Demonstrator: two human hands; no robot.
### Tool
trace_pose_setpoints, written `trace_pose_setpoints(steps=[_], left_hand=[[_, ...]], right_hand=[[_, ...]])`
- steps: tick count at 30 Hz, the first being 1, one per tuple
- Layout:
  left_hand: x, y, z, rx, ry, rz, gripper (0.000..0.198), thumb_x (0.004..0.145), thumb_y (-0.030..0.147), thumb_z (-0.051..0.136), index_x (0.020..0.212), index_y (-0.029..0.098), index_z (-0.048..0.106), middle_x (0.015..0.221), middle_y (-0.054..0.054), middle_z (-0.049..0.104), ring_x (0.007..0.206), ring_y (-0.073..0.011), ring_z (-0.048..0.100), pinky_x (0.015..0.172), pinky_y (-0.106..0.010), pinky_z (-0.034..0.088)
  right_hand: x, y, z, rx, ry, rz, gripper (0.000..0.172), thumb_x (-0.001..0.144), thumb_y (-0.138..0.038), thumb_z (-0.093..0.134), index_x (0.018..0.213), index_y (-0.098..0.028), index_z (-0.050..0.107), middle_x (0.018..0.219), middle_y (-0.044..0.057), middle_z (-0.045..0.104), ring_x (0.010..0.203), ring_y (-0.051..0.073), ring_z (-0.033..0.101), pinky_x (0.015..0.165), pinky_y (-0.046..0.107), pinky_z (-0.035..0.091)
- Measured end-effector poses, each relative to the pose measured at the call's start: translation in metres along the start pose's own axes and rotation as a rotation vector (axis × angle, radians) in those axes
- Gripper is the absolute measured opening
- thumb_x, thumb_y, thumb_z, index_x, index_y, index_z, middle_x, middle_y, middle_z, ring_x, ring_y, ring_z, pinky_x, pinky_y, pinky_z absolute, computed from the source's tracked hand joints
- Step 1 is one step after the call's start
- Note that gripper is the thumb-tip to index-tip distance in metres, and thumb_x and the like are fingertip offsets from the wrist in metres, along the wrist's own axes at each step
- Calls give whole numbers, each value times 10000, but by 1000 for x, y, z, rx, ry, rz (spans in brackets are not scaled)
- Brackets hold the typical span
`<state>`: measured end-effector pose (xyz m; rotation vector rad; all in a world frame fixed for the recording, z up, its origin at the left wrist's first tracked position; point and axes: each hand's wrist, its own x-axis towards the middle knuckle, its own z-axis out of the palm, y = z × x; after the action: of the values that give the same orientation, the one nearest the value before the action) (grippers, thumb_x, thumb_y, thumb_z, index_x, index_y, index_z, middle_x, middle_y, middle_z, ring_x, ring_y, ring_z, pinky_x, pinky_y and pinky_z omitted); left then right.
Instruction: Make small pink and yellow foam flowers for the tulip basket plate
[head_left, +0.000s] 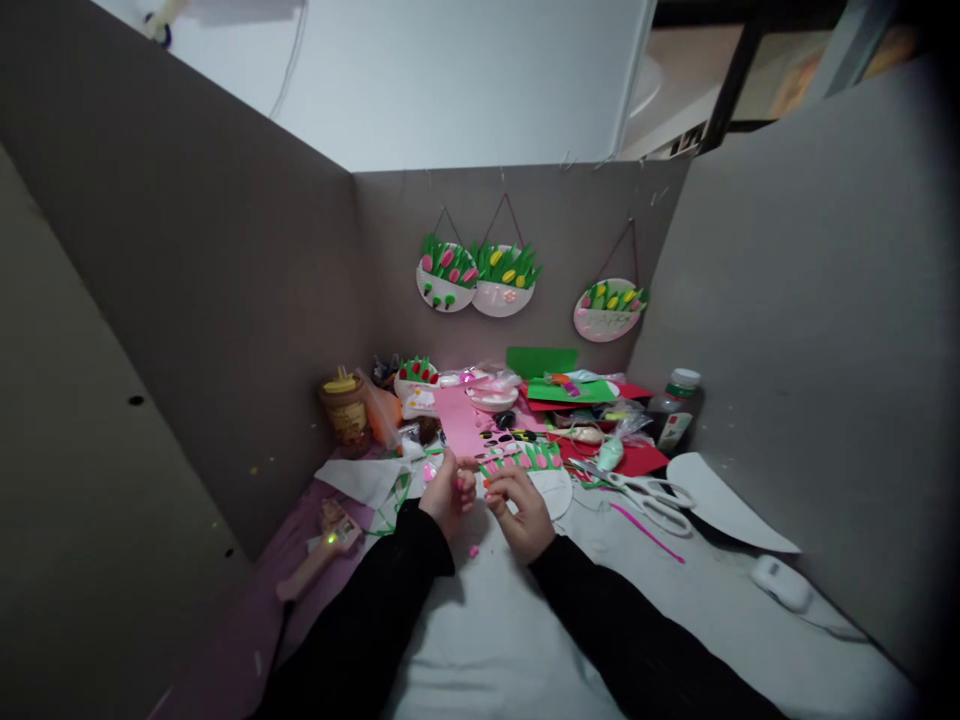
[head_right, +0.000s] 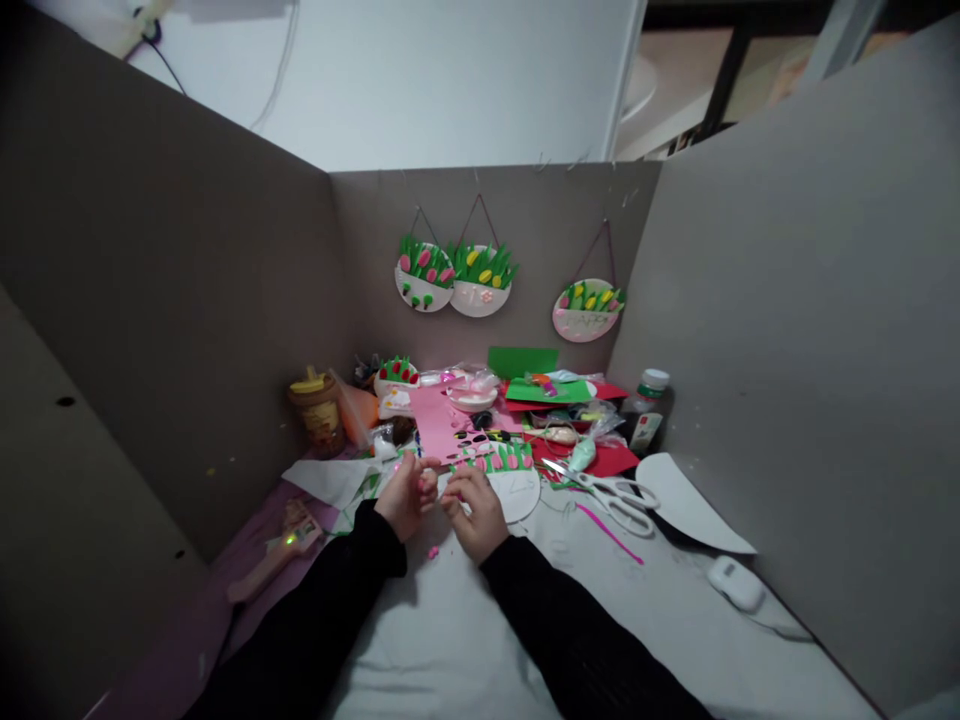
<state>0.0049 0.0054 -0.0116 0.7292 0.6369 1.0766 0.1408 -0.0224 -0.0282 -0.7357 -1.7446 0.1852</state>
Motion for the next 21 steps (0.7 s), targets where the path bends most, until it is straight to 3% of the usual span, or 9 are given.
trace_pose_setpoints(steps=[3,6,12,15,21], left_hand=[[-5,1,7,-142,-56,-99,601,700,720,369,919,169,467,646,7,469,506,-100,455,441,-209,333],[-9,5,10,-247,-128,-170,635,705,736,309,960,176,465,761,-41,522,604,-140,518,502,-241,380],[-10,16,5,-412,-111,-96,632,762,695,151,941,179,468,780,-73,536,663,-182,544,592,-318,432],[-9,17,4,-450,-120,-67,643,755,700,158,939,174,479,799,-84,538,692,-199,551,635,-363,446],[-8,16,0,-506,-140,18,633,743,712,174,930,193,485,787,-66,526,685,-191,543,651,-373,449]], right_hand=[[0,-2,7,-83,-5,-71,74,797,-244,560,815,-220,627,860,54,560,875,204,518,793,392,446],[-2,-3,10,-233,-19,-136,198,783,-193,565,952,-260,644,999,61,579,1002,232,468,882,441,400],[-6,-8,12,-360,-222,-258,341,764,-322,570,1101,-282,604,1395,25,324,1251,326,236,978,516,303],[-6,-8,11,-445,-266,-188,478,785,-372,536,1243,-241,501,1447,50,216,1289,356,143,1003,538,257],[-9,-5,12,-431,-326,-201,425,796,-409,515,1213,-327,519,1470,-20,142,1311,360,89,1019,549,219]])
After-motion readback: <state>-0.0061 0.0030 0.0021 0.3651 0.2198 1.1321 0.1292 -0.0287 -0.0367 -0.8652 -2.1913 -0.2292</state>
